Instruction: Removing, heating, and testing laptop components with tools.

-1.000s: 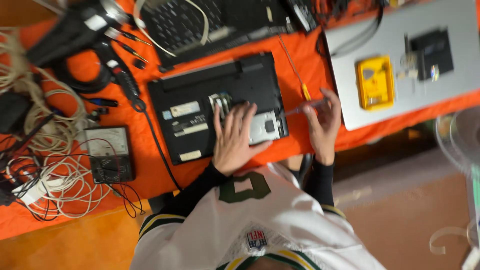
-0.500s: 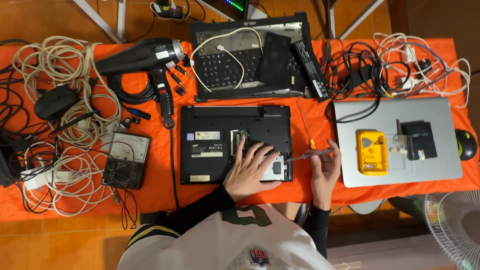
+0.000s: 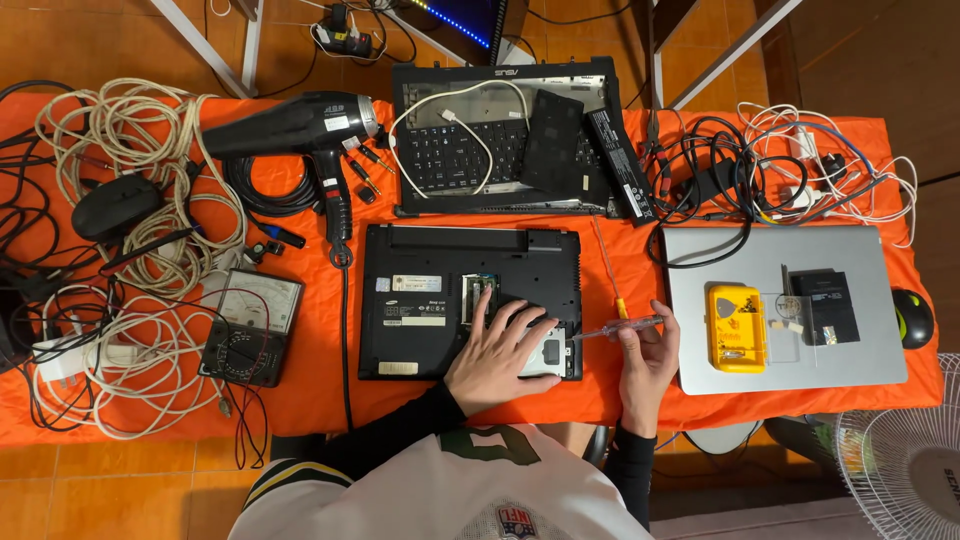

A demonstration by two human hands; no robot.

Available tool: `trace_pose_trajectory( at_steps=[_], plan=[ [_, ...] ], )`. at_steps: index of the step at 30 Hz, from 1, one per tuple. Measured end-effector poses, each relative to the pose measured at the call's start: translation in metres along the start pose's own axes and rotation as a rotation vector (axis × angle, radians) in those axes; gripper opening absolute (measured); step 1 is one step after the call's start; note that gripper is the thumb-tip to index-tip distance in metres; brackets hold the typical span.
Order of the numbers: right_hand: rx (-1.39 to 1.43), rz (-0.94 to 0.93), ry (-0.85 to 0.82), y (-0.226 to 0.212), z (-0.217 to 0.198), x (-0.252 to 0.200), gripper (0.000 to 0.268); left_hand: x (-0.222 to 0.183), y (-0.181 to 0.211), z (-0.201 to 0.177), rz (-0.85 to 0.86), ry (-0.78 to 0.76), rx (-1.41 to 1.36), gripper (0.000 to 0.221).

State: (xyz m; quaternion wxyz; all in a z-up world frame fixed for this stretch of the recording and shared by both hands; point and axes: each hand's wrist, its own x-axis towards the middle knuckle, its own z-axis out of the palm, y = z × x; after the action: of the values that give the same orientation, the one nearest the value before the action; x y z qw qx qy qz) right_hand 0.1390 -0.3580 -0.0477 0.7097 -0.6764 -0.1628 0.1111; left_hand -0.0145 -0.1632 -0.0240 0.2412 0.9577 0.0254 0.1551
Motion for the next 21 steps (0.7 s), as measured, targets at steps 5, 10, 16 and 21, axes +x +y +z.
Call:
trace_pose_trajectory(
  at_steps=[5, 10, 16, 21],
  plan=[
    [-0.056, 0.001, 0.045, 0.003, -0.002, 0.002, 0.053, -0.001, -0.001, 0.003, 0.000, 0.008, -0.006, 0.078],
    [-0.047, 0.008, 0.054, 0.006, -0.004, 0.001, 0.052, -0.001, 0.000, 0.003, 0.000, 0.001, -0.004, 0.078],
    [-0.121, -0.052, 0.005, -0.018, 0.012, -0.002, 0.054, -0.001, -0.001, 0.003, 0.000, -0.013, 0.008, 0.080],
    [-0.072, -0.039, 0.011, -0.019, 0.014, -0.003, 0.056, 0.000, 0.000, 0.000, 0.009, -0.009, 0.013, 0.078]
  ],
)
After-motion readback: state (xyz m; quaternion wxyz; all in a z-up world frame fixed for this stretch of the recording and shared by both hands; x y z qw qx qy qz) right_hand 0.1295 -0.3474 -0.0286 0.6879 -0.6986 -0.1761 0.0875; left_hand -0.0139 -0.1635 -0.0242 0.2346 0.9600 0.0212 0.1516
